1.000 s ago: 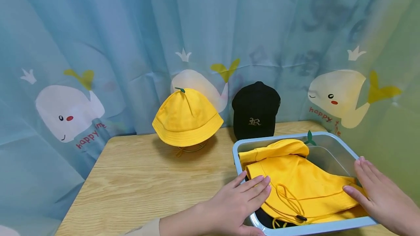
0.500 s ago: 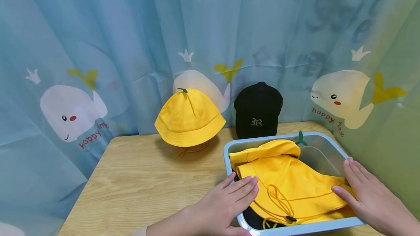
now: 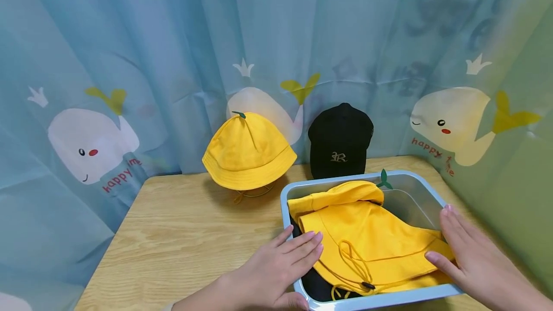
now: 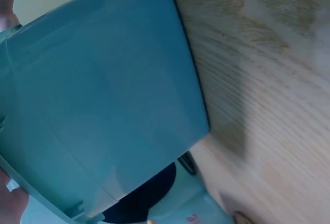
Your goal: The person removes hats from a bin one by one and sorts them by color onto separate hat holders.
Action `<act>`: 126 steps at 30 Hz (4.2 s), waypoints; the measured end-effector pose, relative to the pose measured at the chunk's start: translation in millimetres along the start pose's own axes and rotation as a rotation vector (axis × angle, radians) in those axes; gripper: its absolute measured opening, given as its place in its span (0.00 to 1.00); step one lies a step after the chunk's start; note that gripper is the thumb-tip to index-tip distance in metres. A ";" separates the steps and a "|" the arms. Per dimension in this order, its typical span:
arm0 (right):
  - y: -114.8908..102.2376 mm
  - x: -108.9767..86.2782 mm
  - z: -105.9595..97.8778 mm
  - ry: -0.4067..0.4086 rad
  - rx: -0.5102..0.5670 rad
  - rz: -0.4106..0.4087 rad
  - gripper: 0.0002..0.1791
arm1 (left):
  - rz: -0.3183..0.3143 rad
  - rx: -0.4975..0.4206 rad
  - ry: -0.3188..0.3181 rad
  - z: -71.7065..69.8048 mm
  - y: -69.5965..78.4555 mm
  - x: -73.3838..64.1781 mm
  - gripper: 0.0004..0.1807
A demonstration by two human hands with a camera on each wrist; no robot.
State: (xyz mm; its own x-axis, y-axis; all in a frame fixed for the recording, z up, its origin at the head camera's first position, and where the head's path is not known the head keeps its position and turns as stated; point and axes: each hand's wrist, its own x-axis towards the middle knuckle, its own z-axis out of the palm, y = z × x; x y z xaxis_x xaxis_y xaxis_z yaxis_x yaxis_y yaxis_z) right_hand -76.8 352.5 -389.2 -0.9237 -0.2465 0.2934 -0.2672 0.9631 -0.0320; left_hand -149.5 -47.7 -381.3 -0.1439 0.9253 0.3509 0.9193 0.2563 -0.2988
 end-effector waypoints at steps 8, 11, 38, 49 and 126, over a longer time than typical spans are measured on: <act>7.4 3.7 -11.7 0.140 0.080 -0.336 0.50 | -0.005 -0.010 0.078 -0.4 -2.1 -13.0 0.39; 8.6 6.2 -11.9 0.161 0.157 -0.444 0.50 | -0.035 -0.052 0.071 -1.9 -4.5 -19.6 0.39; -46.8 22.7 1.2 0.175 0.211 -0.513 0.50 | -0.092 -0.258 0.152 -16.8 -16.4 -77.9 0.34; -61.4 22.8 3.3 0.082 0.137 -0.430 0.54 | -0.082 -0.387 0.197 -17.6 -24.8 -91.6 0.33; -82.0 129.6 -80.2 -0.649 0.472 -0.394 0.54 | -0.169 -0.375 0.049 -36.4 -29.2 -117.3 0.33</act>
State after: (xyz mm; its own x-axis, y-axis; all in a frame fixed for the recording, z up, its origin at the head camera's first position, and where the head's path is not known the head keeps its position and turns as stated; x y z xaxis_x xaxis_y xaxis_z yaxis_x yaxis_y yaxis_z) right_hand -152.5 250.3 -271.9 -0.6761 -0.7008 -0.2276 -0.5511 0.6860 -0.4751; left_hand -146.1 -173.8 -381.4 -0.2951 0.8622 0.4117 0.9553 0.2756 0.1075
